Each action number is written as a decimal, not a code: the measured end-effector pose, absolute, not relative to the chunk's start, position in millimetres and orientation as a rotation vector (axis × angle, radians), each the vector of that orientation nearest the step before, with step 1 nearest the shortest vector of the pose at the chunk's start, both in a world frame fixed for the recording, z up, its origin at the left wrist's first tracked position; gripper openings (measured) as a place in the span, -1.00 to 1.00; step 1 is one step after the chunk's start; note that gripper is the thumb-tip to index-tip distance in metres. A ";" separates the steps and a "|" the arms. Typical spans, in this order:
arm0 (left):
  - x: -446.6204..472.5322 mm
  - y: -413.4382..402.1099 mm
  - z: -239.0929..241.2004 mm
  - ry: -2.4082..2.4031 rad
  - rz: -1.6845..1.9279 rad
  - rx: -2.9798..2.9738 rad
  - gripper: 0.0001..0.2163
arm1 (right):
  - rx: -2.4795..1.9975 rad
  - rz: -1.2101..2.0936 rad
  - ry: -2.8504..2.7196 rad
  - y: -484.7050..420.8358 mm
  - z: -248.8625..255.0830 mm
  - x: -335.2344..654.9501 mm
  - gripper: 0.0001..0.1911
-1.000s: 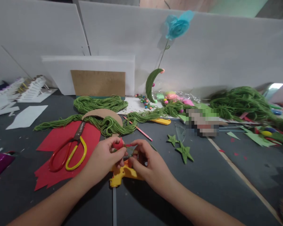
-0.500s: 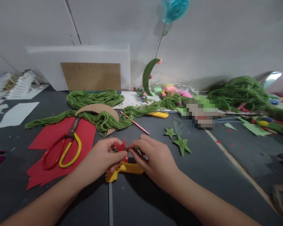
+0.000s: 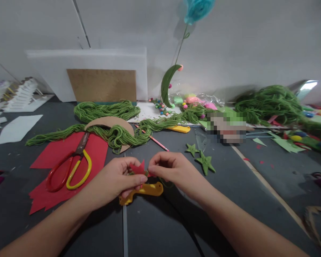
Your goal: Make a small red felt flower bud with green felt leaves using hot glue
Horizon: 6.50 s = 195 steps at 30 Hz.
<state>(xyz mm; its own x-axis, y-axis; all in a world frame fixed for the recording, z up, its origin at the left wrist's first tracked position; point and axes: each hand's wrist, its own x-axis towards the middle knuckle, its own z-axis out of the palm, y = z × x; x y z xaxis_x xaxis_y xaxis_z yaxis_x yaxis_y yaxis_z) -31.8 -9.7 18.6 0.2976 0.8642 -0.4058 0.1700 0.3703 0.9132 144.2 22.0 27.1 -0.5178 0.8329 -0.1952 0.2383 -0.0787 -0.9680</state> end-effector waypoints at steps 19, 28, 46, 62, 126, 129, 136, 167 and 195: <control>-32.7 -11.5 14.4 1.230 0.593 1.335 -0.83 | -1.205 1.888 -1.510 20.7 29.8 143.4 -0.87; -30.5 -10.5 14.4 1.185 0.601 1.221 -0.81 | -1.262 1.845 -1.609 15.8 30.0 140.7 -0.87; -24.3 -14.6 21.2 1.304 0.629 1.218 -0.83 | -1.253 1.777 -1.577 13.1 24.3 136.1 -0.87; -27.7 -14.8 17.3 1.232 0.728 1.083 -0.84 | -1.238 1.635 -1.776 17.0 28.3 142.5 -0.95; -30.2 -14.9 15.2 1.001 0.929 0.809 -0.92 | -0.888 0.792 -2.069 12.6 26.4 145.3 -0.93; -31.3 -14.3 13.6 1.006 0.928 0.831 -0.92 | -0.997 1.013 -1.981 13.4 26.6 143.7 -0.94; -29.1 -15.7 11.4 1.104 0.898 0.937 -0.89 | -1.098 1.198 -1.953 13.6 26.2 141.6 -0.91; -35.6 4.4 3.5 1.254 1.398 0.909 -0.90 | -0.844 0.358 -2.669 13.9 13.2 138.7 -0.84; -47.7 14.7 9.0 1.259 1.231 0.924 -0.87 | -1.074 0.855 -2.092 18.7 23.7 149.2 -0.83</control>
